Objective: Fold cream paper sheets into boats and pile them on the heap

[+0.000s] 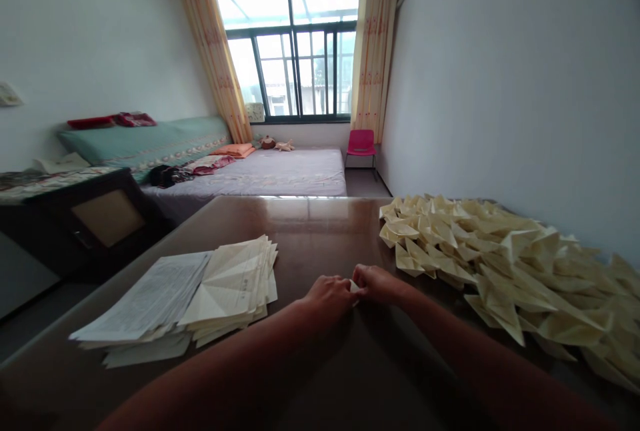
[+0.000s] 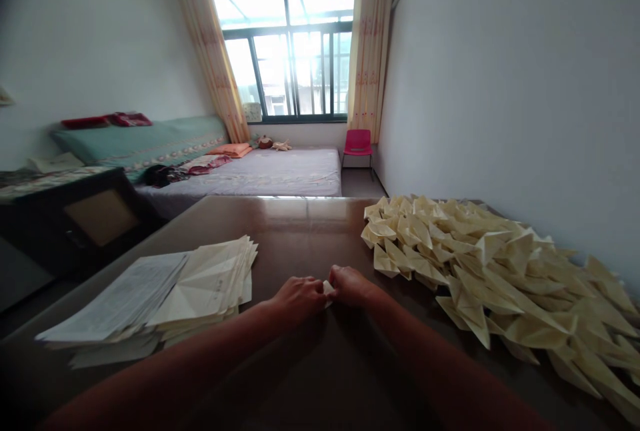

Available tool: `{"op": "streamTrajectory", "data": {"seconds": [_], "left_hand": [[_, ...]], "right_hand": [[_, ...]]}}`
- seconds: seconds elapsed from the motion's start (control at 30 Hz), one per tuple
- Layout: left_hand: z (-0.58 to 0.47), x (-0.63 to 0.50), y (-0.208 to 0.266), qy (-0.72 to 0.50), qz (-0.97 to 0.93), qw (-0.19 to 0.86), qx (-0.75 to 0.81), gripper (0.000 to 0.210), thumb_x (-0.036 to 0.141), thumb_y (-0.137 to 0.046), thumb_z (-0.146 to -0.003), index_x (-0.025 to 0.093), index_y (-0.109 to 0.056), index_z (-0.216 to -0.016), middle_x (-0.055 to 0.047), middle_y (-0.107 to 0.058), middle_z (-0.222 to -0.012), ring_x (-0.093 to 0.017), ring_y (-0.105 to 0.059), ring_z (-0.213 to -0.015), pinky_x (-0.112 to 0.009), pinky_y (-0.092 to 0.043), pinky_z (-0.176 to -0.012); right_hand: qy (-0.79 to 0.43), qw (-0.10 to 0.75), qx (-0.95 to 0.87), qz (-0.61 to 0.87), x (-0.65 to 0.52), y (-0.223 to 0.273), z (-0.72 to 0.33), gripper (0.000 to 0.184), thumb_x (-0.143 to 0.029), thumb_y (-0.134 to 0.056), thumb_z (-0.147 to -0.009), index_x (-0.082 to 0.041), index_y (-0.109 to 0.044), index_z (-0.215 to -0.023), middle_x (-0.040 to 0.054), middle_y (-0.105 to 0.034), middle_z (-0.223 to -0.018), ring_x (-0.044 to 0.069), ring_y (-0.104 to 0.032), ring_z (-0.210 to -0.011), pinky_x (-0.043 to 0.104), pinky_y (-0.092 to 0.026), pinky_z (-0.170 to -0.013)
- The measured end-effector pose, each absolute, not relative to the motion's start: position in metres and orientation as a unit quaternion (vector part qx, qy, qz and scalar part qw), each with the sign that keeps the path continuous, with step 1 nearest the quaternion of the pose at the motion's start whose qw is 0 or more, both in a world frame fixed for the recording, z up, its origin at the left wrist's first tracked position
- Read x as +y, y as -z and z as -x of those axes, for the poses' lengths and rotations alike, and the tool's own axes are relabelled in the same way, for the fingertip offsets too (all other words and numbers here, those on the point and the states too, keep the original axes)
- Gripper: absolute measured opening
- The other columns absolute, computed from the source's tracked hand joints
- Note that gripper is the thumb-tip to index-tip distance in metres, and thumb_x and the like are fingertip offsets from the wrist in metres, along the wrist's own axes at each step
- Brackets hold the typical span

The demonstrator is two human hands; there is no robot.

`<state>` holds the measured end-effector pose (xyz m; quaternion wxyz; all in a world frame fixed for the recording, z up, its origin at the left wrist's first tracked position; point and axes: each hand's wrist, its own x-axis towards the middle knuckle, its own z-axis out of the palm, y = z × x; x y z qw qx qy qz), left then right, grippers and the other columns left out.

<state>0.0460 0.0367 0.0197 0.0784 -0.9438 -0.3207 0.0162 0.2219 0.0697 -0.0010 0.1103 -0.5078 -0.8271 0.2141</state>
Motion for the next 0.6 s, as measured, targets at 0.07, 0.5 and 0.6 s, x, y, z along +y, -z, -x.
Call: {"op": "streamTrajectory", "data": {"seconds": [0.07,0.5,0.6], "left_hand": [[-0.042,0.036,-0.019,-0.013,0.942,0.079,-0.326,0.015,0.027,-0.052,-0.090,0.021,-0.066,-0.091,-0.004,-0.067,-0.087,-0.020,-0.064,-0.077,-0.026,-0.049,-0.059],[-0.028,0.075,0.034,0.393,0.750,-0.176,-0.502,0.019,0.030,-0.064,-0.080,0.019,-0.055,-0.092,-0.003,-0.059,-0.096,-0.015,-0.057,-0.083,-0.025,-0.049,-0.069],[-0.027,0.075,0.033,0.355,0.731,-0.295,-0.502,0.016,0.031,-0.062,-0.080,0.018,-0.057,-0.090,0.001,-0.060,-0.079,-0.012,-0.055,-0.069,-0.021,-0.044,-0.060]], "right_hand": [[-0.248,0.131,-0.813,0.510,0.075,0.006,-0.219,0.012,-0.022,-0.068,-0.069,-0.015,-0.065,-0.079,0.0005,-0.067,-0.069,0.013,-0.060,-0.062,0.020,-0.039,-0.053],[-0.379,0.417,-0.690,0.454,0.087,0.032,-0.207,0.023,-0.038,-0.065,-0.080,-0.016,-0.064,-0.074,-0.0005,-0.063,-0.066,0.012,-0.053,-0.062,0.022,-0.039,-0.058],[-0.430,0.438,-0.657,0.439,0.086,0.032,-0.205,0.023,-0.037,-0.069,-0.076,-0.015,-0.063,-0.072,-0.0010,-0.062,-0.063,0.012,-0.052,-0.061,0.021,-0.039,-0.057]]}}
